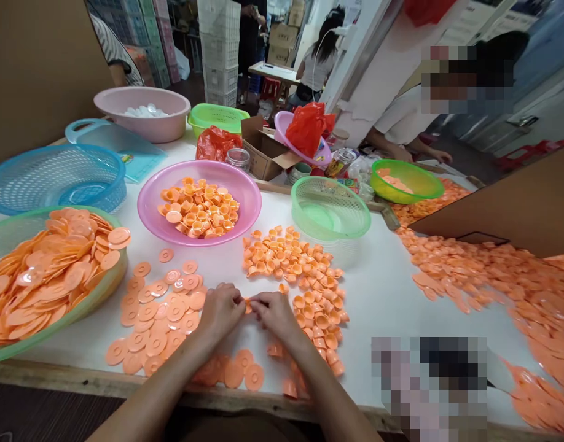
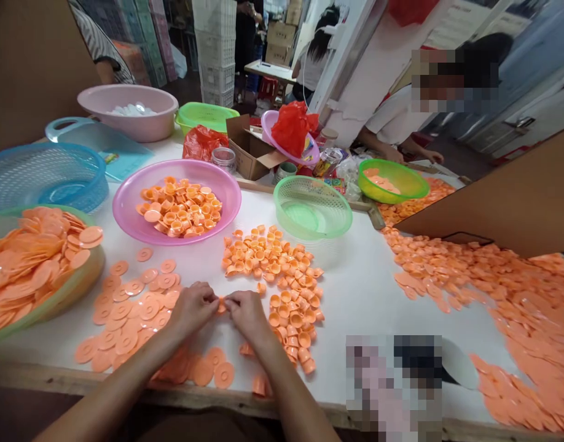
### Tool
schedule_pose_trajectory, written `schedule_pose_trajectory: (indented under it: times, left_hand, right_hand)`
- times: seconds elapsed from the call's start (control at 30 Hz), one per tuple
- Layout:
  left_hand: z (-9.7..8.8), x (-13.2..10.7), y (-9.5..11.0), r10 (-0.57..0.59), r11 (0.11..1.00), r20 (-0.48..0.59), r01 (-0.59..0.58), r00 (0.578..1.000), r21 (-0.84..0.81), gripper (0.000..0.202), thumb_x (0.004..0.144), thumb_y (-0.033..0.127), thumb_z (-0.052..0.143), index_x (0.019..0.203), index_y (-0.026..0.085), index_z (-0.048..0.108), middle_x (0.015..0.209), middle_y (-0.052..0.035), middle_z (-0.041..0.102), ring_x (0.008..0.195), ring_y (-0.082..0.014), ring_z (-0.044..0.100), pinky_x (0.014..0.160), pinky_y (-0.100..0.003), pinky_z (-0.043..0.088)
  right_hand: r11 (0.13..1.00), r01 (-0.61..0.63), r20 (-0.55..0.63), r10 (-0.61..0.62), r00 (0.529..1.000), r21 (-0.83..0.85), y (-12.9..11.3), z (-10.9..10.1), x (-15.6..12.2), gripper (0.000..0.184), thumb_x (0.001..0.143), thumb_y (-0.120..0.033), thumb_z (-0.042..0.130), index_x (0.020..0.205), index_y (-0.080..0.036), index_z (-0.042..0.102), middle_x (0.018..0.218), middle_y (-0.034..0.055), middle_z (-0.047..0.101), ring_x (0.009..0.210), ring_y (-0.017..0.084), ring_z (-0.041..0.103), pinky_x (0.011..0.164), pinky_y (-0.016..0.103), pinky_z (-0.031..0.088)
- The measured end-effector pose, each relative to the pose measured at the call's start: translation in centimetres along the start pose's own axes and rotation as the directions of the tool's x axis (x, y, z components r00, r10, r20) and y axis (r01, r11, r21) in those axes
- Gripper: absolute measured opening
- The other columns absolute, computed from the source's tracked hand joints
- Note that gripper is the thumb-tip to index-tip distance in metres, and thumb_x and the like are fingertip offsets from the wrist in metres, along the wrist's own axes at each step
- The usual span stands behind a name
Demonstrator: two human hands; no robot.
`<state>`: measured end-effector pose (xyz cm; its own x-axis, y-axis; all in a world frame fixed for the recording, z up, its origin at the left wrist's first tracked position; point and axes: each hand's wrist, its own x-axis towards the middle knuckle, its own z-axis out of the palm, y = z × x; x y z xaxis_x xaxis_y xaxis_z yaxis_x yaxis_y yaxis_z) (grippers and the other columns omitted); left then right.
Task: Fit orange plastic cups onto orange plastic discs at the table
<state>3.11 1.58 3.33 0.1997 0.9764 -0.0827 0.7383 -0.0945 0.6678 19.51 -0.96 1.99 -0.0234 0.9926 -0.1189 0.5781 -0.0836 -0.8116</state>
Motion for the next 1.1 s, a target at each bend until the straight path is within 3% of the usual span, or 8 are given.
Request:
schedule_pose_trajectory:
  times: [0.07,0.2,0.27,0.37,0.47,0.67,0.9,1.1]
  left_hand:
    - [-3.6,2.0,0.5,0.025,0.997,-0.238,-0.041,0.971,-0.064,0.016,0.079,0.021,0.058,0.063,0.018,0.062,0.069,-0.0003,0.063,0.071,-0.0146,0.057,0.069,-0.027,0.041]
    - [-11.2,5.4,0.3,0.035,0.998,-0.670,-0.064,0.742,-0.019,0.028,0.083,0.036,0.061,0.104,0.018,0.065,0.098,-0.0038,0.066,0.079,-0.0153,0.059,0.074,-0.029,0.045]
    - [-11.9,4.8,-0.6,0.074,0.997,-0.577,-0.072,0.813,0.027,0.031,0.080,0.036,0.064,0.107,0.019,0.064,0.099,-0.0038,0.065,0.078,-0.0155,0.058,0.073,-0.029,0.044]
    - [-8.0,1.3,-2.4,0.136,0.987,-0.087,-0.127,0.987,0.095,0.010,0.077,0.024,0.065,0.087,0.022,0.067,0.086,-0.0016,0.066,0.084,-0.0181,0.059,0.077,-0.032,0.040]
    - [-2.4,-2.4,-3.5,0.069,0.971,0.138,-0.098,0.988,0.216,0.013,0.074,0.013,0.061,0.082,0.021,0.068,0.092,-0.0042,0.066,0.094,-0.0224,0.057,0.081,-0.037,0.034]
    - [2.2,-3.1,-1.7,0.127,0.970,0.104,-0.145,0.986,0.197,0.023,0.085,0.021,0.054,0.105,0.022,0.065,0.097,-0.0064,0.064,0.098,-0.0233,0.055,0.084,-0.038,0.031]
    - [3.5,-2.8,-1.7,0.137,0.989,0.055,-0.140,0.989,0.056,0.015,0.083,0.017,0.055,0.090,0.020,0.067,0.094,-0.0054,0.061,0.093,-0.0210,0.055,0.082,-0.035,0.038]
    - [2.6,-2.4,-2.2,0.109,0.988,0.104,-0.096,0.989,-0.122,0.017,0.078,0.012,0.054,0.083,0.019,0.069,0.087,-0.0048,0.063,0.083,-0.0177,0.058,0.076,-0.030,0.044]
  right_hand:
    - [0.999,-0.008,-0.139,0.002,0.990,-0.048,0.4,-2.0,0.5,0.020,0.084,-0.027,0.054,0.076,-0.020,0.071,0.068,0.0021,0.068,0.067,0.017,0.061,0.065,0.026,0.043]
    - [0.923,-0.116,-0.304,-0.001,0.953,-0.368,1.2,-4.3,1.3,0.014,0.083,-0.029,0.058,0.082,-0.018,0.067,0.084,0.0065,0.067,0.073,0.018,0.058,0.065,0.027,0.038]
    - [0.864,-0.138,-0.276,-0.001,0.961,-0.483,1.7,-4.5,1.4,0.013,0.083,-0.021,0.054,0.076,-0.018,0.065,0.081,0.0069,0.064,0.071,0.017,0.056,0.063,0.027,0.036]
    - [0.855,-0.129,-0.271,-0.014,0.962,-0.502,2.2,-4.5,1.3,0.020,0.082,-0.013,0.047,0.067,-0.018,0.060,0.073,0.0056,0.062,0.066,0.016,0.054,0.061,0.027,0.034]
    - [0.949,-0.098,-0.245,0.022,0.969,-0.300,1.8,-4.0,0.8,0.017,0.078,-0.016,0.050,0.064,-0.019,0.058,0.064,0.0017,0.061,0.061,0.015,0.055,0.058,0.025,0.037]
    - [0.962,-0.198,0.018,0.198,0.980,0.186,0.1,-0.7,-0.6,0.008,0.076,-0.023,0.055,0.069,-0.021,0.059,0.047,-0.0052,0.056,0.037,0.013,0.052,0.039,0.021,0.035]
    - [0.956,-0.228,0.034,0.226,0.974,0.183,0.3,1.2,-0.8,0.010,0.075,-0.018,0.051,0.068,-0.021,0.057,0.047,-0.0059,0.055,0.038,0.012,0.051,0.039,0.020,0.035]
    - [0.992,-0.056,-0.028,0.053,0.998,-0.116,-0.8,1.9,0.1,0.016,0.072,-0.010,0.051,0.061,-0.021,0.052,0.054,-0.0026,0.057,0.051,0.012,0.052,0.051,0.022,0.036]
